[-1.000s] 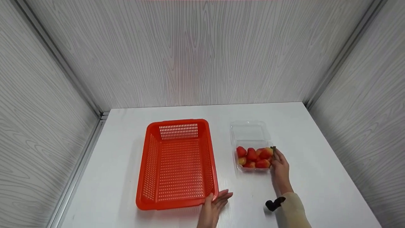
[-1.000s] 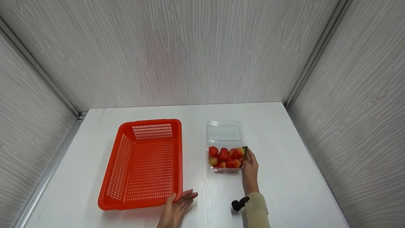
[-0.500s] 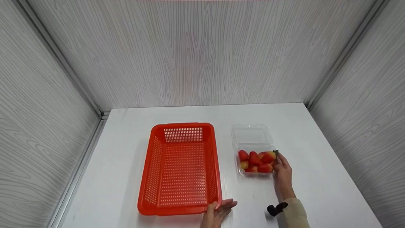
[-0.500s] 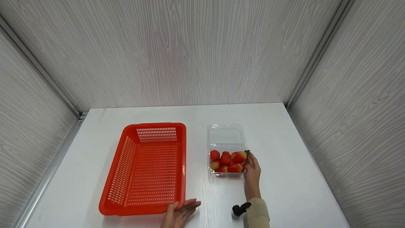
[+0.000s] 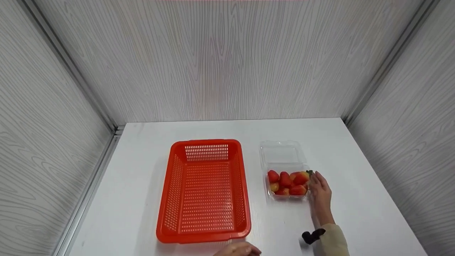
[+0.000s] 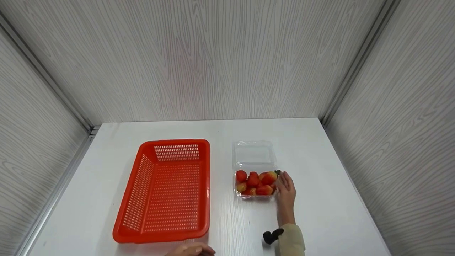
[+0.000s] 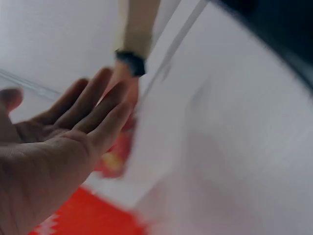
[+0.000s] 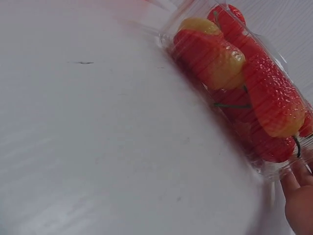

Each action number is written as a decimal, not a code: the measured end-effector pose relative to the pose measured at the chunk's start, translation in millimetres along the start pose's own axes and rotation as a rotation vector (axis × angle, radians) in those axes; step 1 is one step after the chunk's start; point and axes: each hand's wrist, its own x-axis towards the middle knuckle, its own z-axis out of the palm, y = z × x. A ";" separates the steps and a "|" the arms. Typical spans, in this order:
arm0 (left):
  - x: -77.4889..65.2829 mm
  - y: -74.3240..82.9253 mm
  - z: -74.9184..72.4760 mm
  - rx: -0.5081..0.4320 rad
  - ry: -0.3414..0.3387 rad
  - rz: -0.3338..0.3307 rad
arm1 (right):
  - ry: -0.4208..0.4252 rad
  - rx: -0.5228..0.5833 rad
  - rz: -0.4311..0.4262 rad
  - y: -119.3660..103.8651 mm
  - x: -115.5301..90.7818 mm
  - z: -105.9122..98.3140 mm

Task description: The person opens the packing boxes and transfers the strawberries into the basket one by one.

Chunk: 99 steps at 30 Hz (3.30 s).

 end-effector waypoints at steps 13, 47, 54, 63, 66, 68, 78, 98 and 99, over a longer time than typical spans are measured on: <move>-54.1 80.9 -132.5 1.180 0.818 0.686 | -0.091 -0.924 -0.928 -28.4 12.0 3.1; -37.9 65.6 -239.3 1.553 0.772 -0.141 | -0.331 -1.291 -0.901 -32.5 26.8 -5.6; -35.3 65.7 -240.6 1.555 0.770 -0.137 | -0.294 -1.244 -0.823 -32.8 23.0 -6.7; -36.8 63.0 -241.2 1.550 0.768 -0.109 | -0.259 -1.165 -0.775 -35.1 19.9 1.3; -37.0 61.6 -241.2 1.560 0.771 -0.086 | -0.240 -1.130 -0.751 -40.0 18.5 7.9; -37.0 60.8 -241.1 1.572 0.774 -0.065 | -0.232 -1.108 -0.738 -44.1 17.3 13.5; -37.1 60.1 -241.2 1.562 0.790 -0.033 | -0.251 -0.933 -0.723 -65.4 12.0 58.4; -38.3 61.9 -239.2 1.528 0.791 -0.027 | -0.467 -0.664 -0.890 -90.6 -11.5 237.8; -38.3 61.5 -239.4 1.528 0.793 -0.019 | -0.474 -0.669 -0.880 -89.8 -12.1 244.2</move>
